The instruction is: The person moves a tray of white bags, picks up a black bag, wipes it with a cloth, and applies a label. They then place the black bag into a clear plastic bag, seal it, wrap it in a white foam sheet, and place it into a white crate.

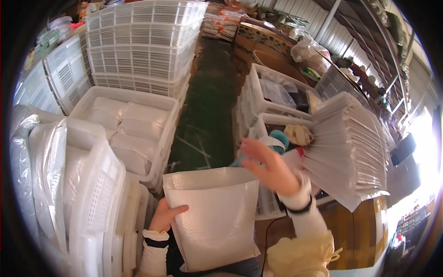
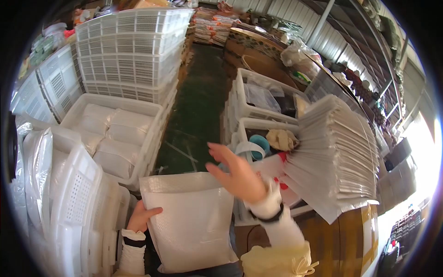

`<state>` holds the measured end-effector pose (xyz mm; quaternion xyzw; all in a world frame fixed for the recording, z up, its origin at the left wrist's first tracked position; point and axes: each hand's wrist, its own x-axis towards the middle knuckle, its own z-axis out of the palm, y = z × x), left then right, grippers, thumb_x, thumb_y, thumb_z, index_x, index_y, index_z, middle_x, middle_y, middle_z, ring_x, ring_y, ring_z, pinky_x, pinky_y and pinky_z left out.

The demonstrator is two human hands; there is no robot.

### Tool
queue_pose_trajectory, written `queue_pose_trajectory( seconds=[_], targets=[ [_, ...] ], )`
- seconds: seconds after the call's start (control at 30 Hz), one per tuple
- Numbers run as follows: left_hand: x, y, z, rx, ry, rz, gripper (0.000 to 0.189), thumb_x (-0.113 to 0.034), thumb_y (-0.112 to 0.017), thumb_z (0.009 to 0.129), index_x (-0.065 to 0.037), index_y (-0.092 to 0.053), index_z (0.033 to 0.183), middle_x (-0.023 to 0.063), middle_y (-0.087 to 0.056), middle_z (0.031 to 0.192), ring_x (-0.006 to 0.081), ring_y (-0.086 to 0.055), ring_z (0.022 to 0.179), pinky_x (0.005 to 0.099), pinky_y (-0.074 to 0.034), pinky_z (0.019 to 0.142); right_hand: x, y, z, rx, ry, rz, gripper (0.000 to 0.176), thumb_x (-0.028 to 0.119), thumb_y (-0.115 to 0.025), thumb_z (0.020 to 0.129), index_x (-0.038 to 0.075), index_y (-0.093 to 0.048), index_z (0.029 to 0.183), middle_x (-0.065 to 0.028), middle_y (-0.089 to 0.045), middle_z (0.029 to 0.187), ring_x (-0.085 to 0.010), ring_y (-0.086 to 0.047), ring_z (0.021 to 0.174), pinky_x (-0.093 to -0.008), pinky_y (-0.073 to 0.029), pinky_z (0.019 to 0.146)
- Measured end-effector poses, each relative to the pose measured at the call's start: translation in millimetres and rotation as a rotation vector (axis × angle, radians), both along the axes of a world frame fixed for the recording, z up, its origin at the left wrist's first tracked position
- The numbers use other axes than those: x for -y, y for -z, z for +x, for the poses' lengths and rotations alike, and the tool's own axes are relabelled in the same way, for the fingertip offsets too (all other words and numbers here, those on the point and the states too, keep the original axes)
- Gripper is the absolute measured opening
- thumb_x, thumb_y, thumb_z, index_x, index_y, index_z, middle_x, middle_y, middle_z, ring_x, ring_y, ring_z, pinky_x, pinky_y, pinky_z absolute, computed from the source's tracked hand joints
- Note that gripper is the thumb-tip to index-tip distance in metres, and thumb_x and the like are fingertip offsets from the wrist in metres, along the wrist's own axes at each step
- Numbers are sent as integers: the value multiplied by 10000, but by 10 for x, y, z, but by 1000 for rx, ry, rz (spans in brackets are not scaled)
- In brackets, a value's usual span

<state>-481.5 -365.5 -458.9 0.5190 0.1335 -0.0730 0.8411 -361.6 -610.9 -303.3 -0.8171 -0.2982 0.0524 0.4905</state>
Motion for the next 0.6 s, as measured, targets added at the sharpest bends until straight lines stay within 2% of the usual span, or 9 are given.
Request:
queue_pose_trajectory(
  seconds=[0.1,0.13,0.2,0.23,0.33,0.43,0.6],
  targets=[
    [49,-42,-8,-92,-43,-64,486,-2,-653,744,41,-470,1192,165,-574,1106,257,-572,998,342,-457,861,478,628,-671,-35,226,149,679,123,-663,810,-54,-269,1335,-216,-432,1287,-279,-405,1236,-357,-319,1025],
    [54,-78,-18,-126,-35,-89,558,-18,-658,741,36,-417,1242,176,-543,1146,273,-547,1040,355,-441,887,580,900,-825,-37,309,158,718,126,-671,805,-69,-237,1343,-214,-396,1318,-280,-367,1265,-360,-289,1046],
    [19,62,-36,-118,6,-189,624,1,-662,716,20,-377,1270,167,-522,1186,277,-531,1074,367,-441,902,679,1390,-985,-265,401,338,762,125,-695,780,-64,-226,1350,-208,-409,1305,-277,-373,1255,-360,-290,1045],
    [-11,127,-52,-116,26,-237,657,11,-665,704,12,-357,1285,162,-512,1205,279,-522,1091,374,-441,909,647,1410,-1034,-381,446,429,785,124,-707,768,-62,-220,1354,-205,-416,1299,-275,-376,1250,-360,-290,1045],
    [-23,156,-174,-65,88,-210,663,14,-667,699,9,-369,1292,155,-519,1210,275,-530,1087,369,-438,913,648,1237,-846,-867,288,495,821,117,-742,725,-59,-240,1350,-168,-417,1303,-245,-408,1214,-345,-313,1028],
    [7,84,-247,-58,82,-110,643,2,-693,689,31,-406,1264,153,-542,1168,259,-541,1063,357,-430,911,685,1519,-588,-806,26,398,790,118,-762,702,-68,-306,1320,-150,-461,1265,-214,-480,1130,-326,-374,975],
    [26,66,-213,-121,64,-48,554,9,-713,679,54,-487,1183,141,-577,1119,228,-563,1018,340,-438,890,790,1704,-482,-967,105,388,593,99,-741,726,-69,-456,1218,-119,-565,1132,-186,-553,1014,-306,-431,904]
  ],
)
